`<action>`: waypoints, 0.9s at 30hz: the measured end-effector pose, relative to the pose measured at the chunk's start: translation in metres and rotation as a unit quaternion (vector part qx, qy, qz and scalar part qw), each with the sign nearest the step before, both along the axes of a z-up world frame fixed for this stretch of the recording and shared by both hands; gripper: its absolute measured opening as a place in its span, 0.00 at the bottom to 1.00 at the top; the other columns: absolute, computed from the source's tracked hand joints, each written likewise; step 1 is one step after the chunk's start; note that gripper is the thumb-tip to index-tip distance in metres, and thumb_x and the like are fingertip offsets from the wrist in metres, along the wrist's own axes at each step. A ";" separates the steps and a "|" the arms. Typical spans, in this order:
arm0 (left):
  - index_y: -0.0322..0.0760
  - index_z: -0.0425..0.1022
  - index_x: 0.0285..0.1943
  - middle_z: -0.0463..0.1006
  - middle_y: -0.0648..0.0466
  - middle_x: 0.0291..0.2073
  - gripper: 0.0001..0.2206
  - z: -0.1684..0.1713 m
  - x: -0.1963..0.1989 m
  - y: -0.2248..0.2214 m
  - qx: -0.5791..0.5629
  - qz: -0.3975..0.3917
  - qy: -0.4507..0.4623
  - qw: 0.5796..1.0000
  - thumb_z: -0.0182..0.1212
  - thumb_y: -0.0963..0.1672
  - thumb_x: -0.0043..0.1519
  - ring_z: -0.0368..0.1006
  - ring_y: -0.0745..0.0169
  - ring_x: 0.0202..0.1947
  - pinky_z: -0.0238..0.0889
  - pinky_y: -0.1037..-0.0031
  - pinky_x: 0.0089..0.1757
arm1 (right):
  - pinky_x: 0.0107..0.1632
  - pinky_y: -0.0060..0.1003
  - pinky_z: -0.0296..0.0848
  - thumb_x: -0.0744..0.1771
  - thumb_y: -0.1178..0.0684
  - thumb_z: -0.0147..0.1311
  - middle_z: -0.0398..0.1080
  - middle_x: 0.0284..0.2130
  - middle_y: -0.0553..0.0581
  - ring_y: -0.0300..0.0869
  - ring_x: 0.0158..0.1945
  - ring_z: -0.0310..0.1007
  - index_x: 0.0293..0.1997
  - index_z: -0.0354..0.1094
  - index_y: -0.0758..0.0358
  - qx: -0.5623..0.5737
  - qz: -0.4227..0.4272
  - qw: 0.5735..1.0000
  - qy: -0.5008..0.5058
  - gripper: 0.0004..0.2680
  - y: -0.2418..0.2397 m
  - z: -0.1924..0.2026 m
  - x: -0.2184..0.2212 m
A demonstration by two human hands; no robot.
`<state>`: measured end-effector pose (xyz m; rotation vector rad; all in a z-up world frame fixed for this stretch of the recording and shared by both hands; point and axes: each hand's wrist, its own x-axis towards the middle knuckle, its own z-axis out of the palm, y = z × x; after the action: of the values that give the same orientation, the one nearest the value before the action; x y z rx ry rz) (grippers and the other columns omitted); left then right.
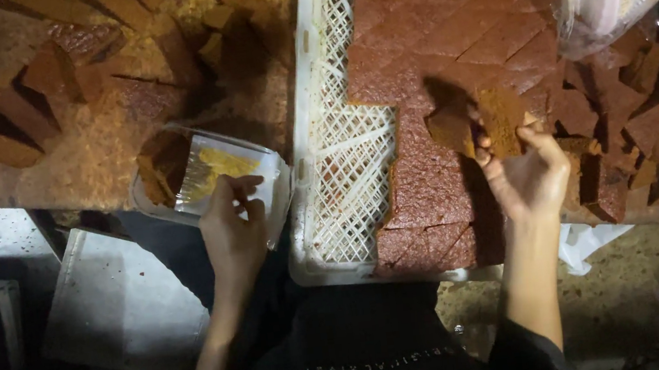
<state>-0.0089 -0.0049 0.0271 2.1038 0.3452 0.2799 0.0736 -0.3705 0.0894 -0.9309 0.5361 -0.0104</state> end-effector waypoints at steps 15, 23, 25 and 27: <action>0.51 0.76 0.65 0.77 0.62 0.59 0.21 0.078 0.000 -0.023 0.239 0.049 -0.136 0.960 0.62 0.39 0.63 0.82 0.62 0.44 0.77 0.74 0.41 | 0.51 0.42 0.81 0.62 0.60 0.64 0.76 0.46 0.58 0.52 0.49 0.80 0.48 0.79 0.57 -0.563 0.206 0.697 -0.393 0.11 0.203 0.044 -0.074; 0.54 0.78 0.63 0.80 0.64 0.56 0.21 0.081 0.005 -0.041 0.239 0.049 -0.177 0.954 0.62 0.39 0.61 0.83 0.63 0.42 0.74 0.73 0.37 | 0.52 0.42 0.80 0.64 0.66 0.59 0.77 0.47 0.60 0.51 0.48 0.81 0.46 0.80 0.62 -0.617 0.225 0.640 -0.400 0.10 0.183 0.057 -0.065; 0.52 0.81 0.58 0.81 0.62 0.55 0.14 0.085 0.006 -0.052 0.220 0.015 -0.224 0.950 0.57 0.42 0.66 0.83 0.63 0.42 0.75 0.76 0.40 | 0.47 0.48 0.82 0.62 0.64 0.62 0.77 0.43 0.67 0.59 0.45 0.80 0.41 0.78 0.67 -0.633 0.216 0.618 -0.414 0.07 0.177 0.021 -0.062; 0.44 0.63 0.70 0.80 0.57 0.45 0.22 0.043 -0.040 -0.069 0.158 -0.095 -0.265 0.947 0.58 0.40 0.66 0.76 0.59 0.33 0.68 0.70 0.33 | 0.38 0.39 0.80 0.64 0.62 0.62 0.73 0.40 0.63 0.50 0.38 0.77 0.47 0.67 0.68 -0.630 0.218 0.643 -0.376 0.10 0.166 0.030 -0.045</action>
<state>-0.0488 -0.0737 0.0705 2.2467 -0.2378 0.8067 0.0286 -0.2043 0.1198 -2.2587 -0.6626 -0.3681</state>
